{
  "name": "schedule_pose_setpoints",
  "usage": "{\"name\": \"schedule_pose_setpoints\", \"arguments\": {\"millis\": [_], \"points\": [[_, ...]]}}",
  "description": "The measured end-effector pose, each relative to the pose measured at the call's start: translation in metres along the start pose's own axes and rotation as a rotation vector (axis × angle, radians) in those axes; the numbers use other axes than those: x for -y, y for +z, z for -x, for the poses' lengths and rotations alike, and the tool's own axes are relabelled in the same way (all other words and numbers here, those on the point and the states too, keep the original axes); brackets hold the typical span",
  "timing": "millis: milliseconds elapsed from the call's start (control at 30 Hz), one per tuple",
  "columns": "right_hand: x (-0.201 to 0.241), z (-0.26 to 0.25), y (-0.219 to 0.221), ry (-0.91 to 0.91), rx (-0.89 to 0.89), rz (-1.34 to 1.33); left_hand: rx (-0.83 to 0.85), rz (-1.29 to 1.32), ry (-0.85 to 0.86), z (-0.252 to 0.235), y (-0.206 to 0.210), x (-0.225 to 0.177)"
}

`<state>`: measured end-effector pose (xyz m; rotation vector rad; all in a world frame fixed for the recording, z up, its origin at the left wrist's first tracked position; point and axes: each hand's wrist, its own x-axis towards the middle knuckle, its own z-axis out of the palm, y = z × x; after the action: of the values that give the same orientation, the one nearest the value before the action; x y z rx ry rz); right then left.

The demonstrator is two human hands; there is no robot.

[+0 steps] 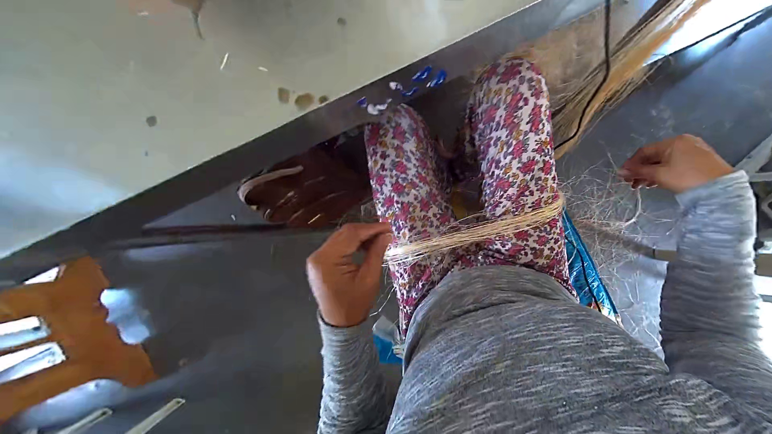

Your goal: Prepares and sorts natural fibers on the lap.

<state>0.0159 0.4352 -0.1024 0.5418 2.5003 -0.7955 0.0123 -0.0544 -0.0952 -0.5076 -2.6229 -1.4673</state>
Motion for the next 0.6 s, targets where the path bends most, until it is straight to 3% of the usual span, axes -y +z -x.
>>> {"name": "schedule_pose_setpoints", "arguments": {"millis": [167, 267, 467, 600], "points": [[0.047, 0.035, 0.014, -0.466, -0.050, -0.162, -0.008, -0.071, -0.006, 0.024, 0.030, 0.014], [0.067, 0.044, 0.032, -0.649, -0.090, -0.187, -0.038, -0.152, 0.056, 0.031, 0.050, 0.022], [0.079, 0.054, 0.047, -0.776, -0.131, -0.166, -0.171, -0.128, 0.150, 0.051, 0.078, 0.036], [0.080, 0.059, 0.054, -0.765, -0.158, -0.162, -0.175, -0.138, 0.189, 0.056, 0.090, 0.041]]}}
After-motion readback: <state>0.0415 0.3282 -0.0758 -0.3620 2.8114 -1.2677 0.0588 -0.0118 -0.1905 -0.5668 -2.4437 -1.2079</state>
